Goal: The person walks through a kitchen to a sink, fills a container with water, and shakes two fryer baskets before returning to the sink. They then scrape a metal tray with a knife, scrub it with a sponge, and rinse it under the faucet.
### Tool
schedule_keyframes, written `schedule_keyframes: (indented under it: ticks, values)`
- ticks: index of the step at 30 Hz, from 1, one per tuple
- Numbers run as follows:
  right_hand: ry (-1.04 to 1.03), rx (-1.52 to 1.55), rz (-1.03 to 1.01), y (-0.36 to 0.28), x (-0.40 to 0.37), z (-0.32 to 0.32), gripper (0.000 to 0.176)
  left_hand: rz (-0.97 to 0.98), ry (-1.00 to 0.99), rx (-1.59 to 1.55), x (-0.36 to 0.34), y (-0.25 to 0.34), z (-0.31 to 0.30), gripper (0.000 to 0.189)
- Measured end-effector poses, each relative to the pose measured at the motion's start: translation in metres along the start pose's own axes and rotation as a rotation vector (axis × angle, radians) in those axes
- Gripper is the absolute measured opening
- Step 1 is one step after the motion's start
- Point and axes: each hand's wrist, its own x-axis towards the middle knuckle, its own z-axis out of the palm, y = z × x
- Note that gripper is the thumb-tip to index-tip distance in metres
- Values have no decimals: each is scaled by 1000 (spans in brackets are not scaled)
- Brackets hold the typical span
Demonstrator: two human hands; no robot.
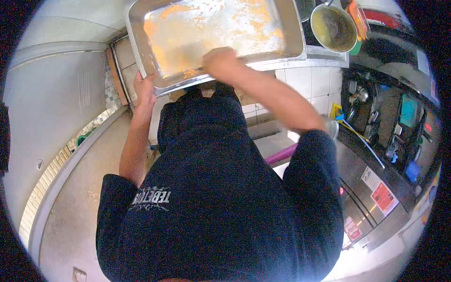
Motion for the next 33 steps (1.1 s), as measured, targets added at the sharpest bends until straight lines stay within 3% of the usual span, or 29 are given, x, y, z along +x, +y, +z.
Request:
schedule_keyframes:
  ticks: [3, 6, 9, 12, 13, 15, 18, 24, 25, 27, 29, 31, 33]
  values:
    - [-163, 2, -43, -49, 25, 2, 21, -28, -15, -10, -4, 1, 1, 30]
    - [-12, 122, -94, -42, 10, -4, 20, -17, -9, -15, -4, -1, 4, 30]
    - [-74, 35, 4, 5, -2, -10, 17, 3, 5, -13, -5, -1, 6, 30]
    - [-27, -19, -28, 10, 0, 0, 18, -6, 9, -22, -6, 1, 7, 30]
    - [44, -64, -96, -5, 2, 8, 20, -21, 11, -21, -6, 0, 7, 30]
    - [-41, 184, -53, -44, 13, -2, 23, -47, 10, 5, -6, -2, 4, 30]
    - [-29, 197, -66, -37, 18, 3, 23, -34, -8, 23, -4, -1, 1, 30]
    - [-181, 16, 124, 113, 25, 12, 40, 32, -83, 115, -4, 2, -1, 30]
    - [-64, 4, 148, 136, 16, 11, 41, 48, -94, 133, -6, 4, -1, 29]
    - [5, -3, 224, 191, 21, 24, 29, 63, -101, 134, -9, 7, 2, 29]
    - [115, -249, 120, 245, 39, 54, 28, 60, -61, 294, -9, 13, 3, 29]
    - [80, -246, 192, 262, 61, 70, 28, 134, -102, 299, -6, 8, -2, 28]
    - [56, -233, 277, 272, 79, 100, 28, 299, -54, 666, -3, 6, -6, 31]
